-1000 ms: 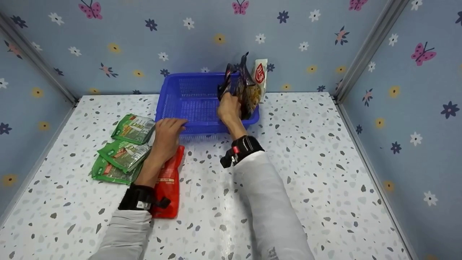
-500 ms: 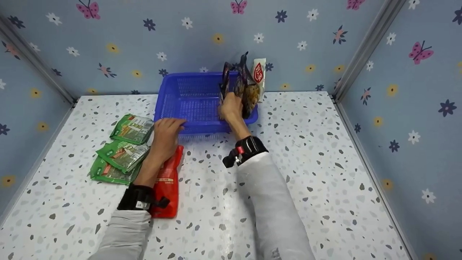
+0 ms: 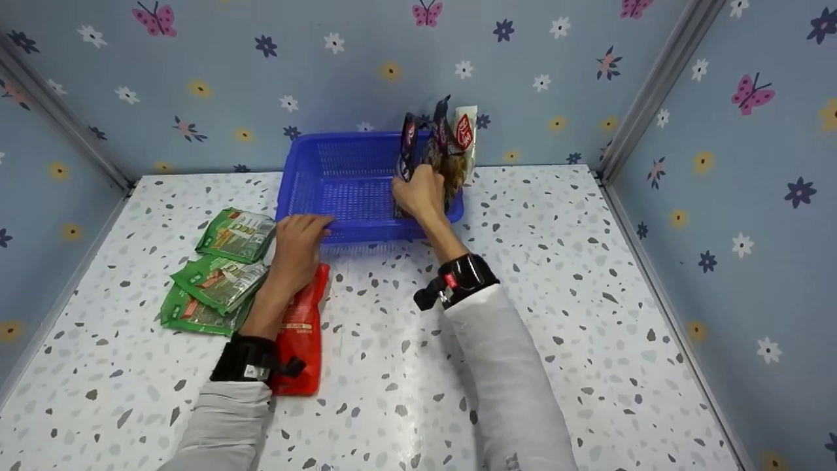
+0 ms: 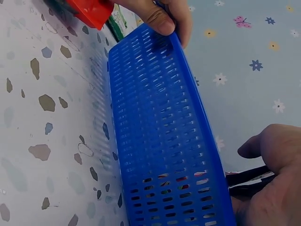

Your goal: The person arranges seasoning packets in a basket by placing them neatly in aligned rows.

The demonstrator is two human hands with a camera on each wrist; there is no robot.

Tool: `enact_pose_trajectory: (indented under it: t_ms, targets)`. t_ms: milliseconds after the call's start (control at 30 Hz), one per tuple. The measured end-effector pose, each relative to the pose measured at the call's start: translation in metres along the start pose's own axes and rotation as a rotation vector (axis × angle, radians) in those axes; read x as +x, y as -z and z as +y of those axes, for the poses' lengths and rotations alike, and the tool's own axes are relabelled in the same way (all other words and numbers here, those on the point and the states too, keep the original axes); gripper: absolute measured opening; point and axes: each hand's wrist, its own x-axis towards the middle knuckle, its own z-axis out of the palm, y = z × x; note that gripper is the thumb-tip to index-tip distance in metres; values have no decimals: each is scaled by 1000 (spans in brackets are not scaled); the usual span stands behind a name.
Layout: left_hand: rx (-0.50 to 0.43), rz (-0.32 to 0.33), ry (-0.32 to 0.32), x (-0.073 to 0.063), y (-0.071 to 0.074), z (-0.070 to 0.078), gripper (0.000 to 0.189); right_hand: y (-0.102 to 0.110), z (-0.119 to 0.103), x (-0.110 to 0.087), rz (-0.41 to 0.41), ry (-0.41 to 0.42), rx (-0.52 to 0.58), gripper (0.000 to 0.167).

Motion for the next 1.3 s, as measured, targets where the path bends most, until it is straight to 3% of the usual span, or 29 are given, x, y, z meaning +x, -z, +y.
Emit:
enact_pose_trajectory:
  t_ms: [433,767,900,1033,1300]
  targets:
    - [-2,5,-4,0,0,0,24,9,-3,-15,103,102,-49,37]
    - [-18,17,-12,-1,-1,-1,24,5,3,-8,159,191,-65,50]
    - [-5,7,-6,1,0,0,24,-2,13,6,150,222,-111,49]
    - [-10,-6,5,2,1,0,26,-1,11,7,140,236,-116,47]
    - [-16,-15,9,1,1,0,25,7,-4,-14,133,219,-67,45]
